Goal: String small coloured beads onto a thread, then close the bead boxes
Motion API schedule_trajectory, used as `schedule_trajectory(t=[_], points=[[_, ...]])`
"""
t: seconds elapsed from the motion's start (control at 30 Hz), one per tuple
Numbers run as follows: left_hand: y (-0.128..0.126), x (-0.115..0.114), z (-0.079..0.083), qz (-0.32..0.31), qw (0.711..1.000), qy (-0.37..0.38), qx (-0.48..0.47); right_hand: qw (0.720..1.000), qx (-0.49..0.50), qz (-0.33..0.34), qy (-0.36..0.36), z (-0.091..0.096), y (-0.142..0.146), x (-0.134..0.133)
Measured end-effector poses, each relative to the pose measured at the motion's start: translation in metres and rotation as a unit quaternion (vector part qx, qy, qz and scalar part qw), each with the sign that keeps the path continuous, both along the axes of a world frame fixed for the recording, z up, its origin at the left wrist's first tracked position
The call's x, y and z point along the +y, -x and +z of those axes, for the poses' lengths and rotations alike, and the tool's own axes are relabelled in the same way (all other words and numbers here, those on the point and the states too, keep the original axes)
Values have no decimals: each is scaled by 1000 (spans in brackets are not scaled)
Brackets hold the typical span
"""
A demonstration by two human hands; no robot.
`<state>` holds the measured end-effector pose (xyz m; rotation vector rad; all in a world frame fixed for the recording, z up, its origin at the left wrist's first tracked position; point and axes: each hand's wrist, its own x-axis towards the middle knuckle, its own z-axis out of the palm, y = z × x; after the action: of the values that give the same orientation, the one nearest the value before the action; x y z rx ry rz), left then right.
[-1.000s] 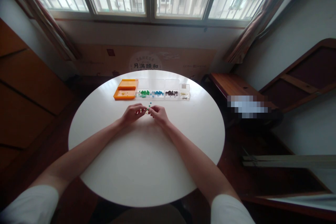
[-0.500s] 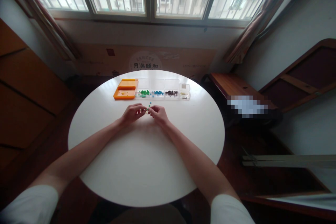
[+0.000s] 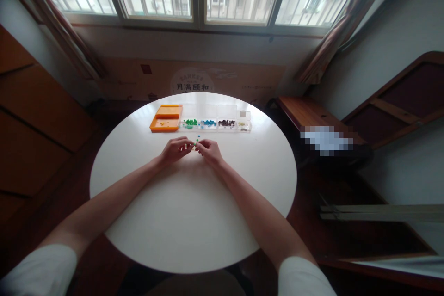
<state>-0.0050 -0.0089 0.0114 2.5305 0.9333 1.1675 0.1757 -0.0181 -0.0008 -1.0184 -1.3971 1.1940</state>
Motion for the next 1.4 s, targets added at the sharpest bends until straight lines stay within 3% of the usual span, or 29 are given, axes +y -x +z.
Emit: schedule_trajectory(t=[1.4], points=[[0,1,-2,1,1000,0,-1,1000,-7,2,1,2,0,-1]])
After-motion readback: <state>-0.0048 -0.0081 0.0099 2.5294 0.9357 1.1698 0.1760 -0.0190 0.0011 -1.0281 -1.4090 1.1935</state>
